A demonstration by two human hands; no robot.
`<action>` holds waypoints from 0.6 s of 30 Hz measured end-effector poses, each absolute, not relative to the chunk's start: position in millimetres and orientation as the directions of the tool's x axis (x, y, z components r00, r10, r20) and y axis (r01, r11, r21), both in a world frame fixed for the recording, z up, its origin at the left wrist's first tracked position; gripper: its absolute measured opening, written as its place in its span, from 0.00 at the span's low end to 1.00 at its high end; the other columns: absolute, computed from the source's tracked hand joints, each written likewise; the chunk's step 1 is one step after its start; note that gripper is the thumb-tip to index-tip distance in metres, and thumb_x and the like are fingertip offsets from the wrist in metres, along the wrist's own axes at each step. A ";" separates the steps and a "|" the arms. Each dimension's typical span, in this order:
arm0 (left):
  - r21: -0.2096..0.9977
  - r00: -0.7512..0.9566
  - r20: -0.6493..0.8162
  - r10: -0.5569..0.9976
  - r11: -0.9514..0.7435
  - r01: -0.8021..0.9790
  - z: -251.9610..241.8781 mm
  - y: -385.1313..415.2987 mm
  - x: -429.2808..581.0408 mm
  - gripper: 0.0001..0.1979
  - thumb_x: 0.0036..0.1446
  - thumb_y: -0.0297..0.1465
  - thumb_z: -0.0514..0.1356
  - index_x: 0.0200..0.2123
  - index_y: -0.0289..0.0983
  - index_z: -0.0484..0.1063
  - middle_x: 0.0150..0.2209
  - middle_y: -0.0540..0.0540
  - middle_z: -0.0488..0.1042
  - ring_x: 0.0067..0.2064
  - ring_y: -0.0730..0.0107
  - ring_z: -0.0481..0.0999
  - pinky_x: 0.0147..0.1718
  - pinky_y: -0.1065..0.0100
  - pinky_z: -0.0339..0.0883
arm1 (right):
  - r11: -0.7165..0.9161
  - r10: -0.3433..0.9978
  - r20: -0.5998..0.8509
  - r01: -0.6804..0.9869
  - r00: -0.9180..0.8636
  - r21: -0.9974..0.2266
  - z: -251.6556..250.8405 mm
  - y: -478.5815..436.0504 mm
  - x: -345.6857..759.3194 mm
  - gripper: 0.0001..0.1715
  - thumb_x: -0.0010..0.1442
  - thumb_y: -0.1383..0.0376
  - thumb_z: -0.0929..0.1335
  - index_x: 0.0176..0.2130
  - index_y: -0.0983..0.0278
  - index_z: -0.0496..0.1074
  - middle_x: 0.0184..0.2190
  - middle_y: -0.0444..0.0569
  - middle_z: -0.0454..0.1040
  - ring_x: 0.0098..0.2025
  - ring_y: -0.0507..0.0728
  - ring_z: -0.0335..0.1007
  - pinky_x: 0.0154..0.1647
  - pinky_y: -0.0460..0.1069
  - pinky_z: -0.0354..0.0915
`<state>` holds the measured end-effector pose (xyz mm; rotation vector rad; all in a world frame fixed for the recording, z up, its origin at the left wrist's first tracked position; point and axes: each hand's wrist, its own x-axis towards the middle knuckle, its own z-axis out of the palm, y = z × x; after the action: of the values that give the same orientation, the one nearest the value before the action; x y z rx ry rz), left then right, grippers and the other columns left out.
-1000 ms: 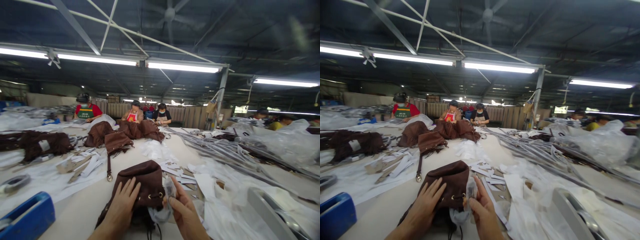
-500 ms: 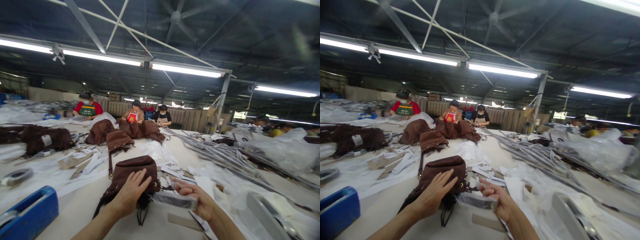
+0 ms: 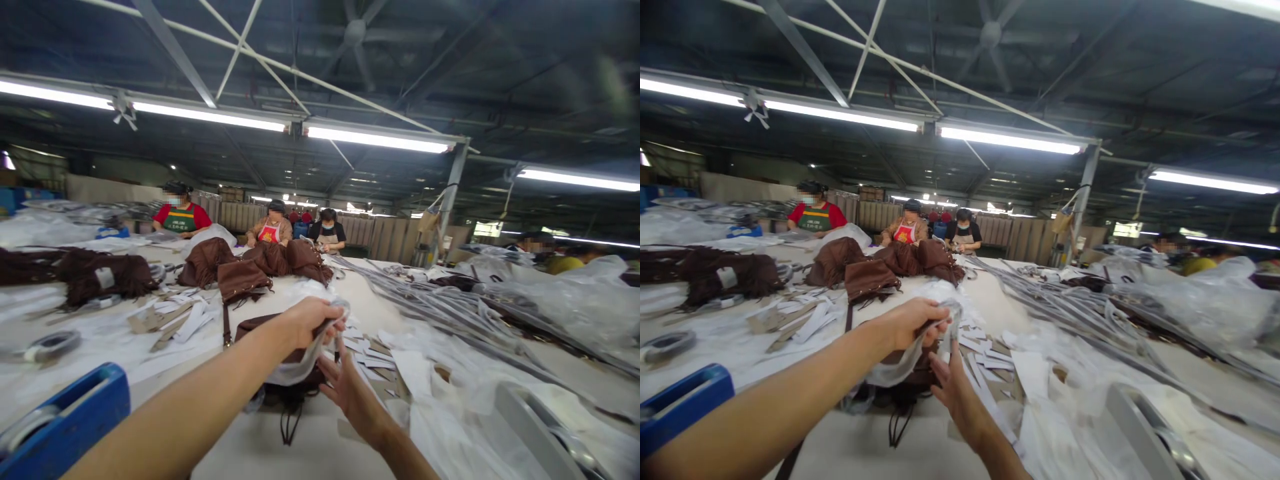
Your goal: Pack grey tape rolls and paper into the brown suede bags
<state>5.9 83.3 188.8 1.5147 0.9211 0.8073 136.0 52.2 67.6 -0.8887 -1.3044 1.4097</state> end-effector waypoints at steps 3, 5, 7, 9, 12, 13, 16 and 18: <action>0.996 0.402 -0.063 0.914 0.032 0.083 202.1 82.7 17.6 0.09 0.62 0.26 0.47 0.31 0.31 0.64 0.24 0.48 0.69 0.20 0.80 0.65 0.21 0.77 0.63 | 0.260 0.899 0.269 -0.074 -0.346 -0.963 82.1 36.5 116.0 0.42 0.52 0.54 0.69 0.62 0.57 0.54 0.60 0.54 0.64 0.62 0.62 0.56 0.57 0.58 0.57; 0.997 0.353 -0.063 0.933 0.046 0.055 198.2 79.7 25.8 0.09 0.63 0.26 0.45 0.34 0.31 0.63 0.27 0.46 0.71 0.22 0.78 0.70 0.25 0.74 0.68 | 0.273 0.835 0.341 -0.212 -0.432 -0.938 97.6 20.8 107.6 0.36 0.47 0.62 0.72 0.55 0.59 0.64 0.57 0.52 0.66 0.59 0.63 0.59 0.56 0.57 0.59; 0.999 0.327 -0.042 0.944 0.032 0.036 191.5 77.8 32.2 0.08 0.64 0.27 0.45 0.37 0.32 0.61 0.32 0.43 0.73 0.26 0.77 0.73 0.29 0.72 0.71 | 0.177 0.831 0.331 -0.351 -0.447 -0.920 109.1 6.1 101.1 0.31 0.46 0.64 0.73 0.50 0.60 0.67 0.53 0.51 0.70 0.55 0.61 0.64 0.52 0.54 0.62; 0.999 0.346 -0.008 0.938 -0.006 0.039 185.7 77.1 34.5 0.11 0.65 0.30 0.43 0.40 0.32 0.61 0.36 0.41 0.74 0.31 0.74 0.76 0.34 0.71 0.72 | 0.027 0.907 0.202 -0.429 -0.369 -0.903 113.3 -2.2 97.9 0.24 0.47 0.62 0.74 0.44 0.63 0.68 0.41 0.49 0.75 0.44 0.58 0.72 0.44 0.51 0.67; 0.989 0.449 0.045 0.892 -0.103 0.106 172.9 73.8 22.6 0.21 0.66 0.39 0.38 0.42 0.32 0.65 0.39 0.38 0.75 0.37 0.65 0.77 0.39 0.63 0.72 | -0.279 0.928 -0.077 -0.544 -0.364 -0.791 112.9 -0.9 110.7 0.14 0.51 0.62 0.72 0.37 0.64 0.66 0.20 0.37 0.68 0.19 0.48 0.65 0.22 0.43 0.65; 0.979 0.485 0.065 0.872 -0.150 0.138 164.7 71.5 13.4 0.23 0.65 0.42 0.40 0.42 0.33 0.67 0.41 0.38 0.75 0.41 0.61 0.77 0.42 0.60 0.71 | -0.372 0.894 -0.110 -0.581 -0.435 -0.724 114.0 1.4 121.0 0.12 0.52 0.64 0.71 0.36 0.65 0.65 0.18 0.35 0.64 0.14 0.45 0.58 0.15 0.39 0.59; 0.903 0.568 0.141 0.811 -0.340 0.263 123.1 64.6 -26.9 0.18 0.55 0.38 0.59 0.47 0.37 0.70 0.52 0.40 0.71 0.57 0.50 0.66 0.59 0.51 0.54 | -0.542 0.775 -0.038 -0.632 -0.631 -0.554 125.8 4.0 160.5 0.04 0.61 0.68 0.65 0.37 0.67 0.63 0.18 0.33 0.62 0.11 0.40 0.47 0.09 0.33 0.44; 0.584 0.716 0.181 0.674 -0.660 0.473 86.8 65.6 -57.4 0.29 0.49 0.30 0.63 0.56 0.41 0.64 0.60 0.41 0.64 0.64 0.48 0.54 0.62 0.43 0.34 | -0.582 0.736 0.000 -0.632 -0.677 -0.512 138.1 -3.0 182.4 0.05 0.66 0.68 0.61 0.36 0.67 0.62 0.18 0.33 0.61 0.11 0.39 0.48 0.10 0.31 0.44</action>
<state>-57.4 65.6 86.8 2.4133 0.8739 0.5285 182.4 -3.0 138.1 -0.2712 -0.6183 2.2464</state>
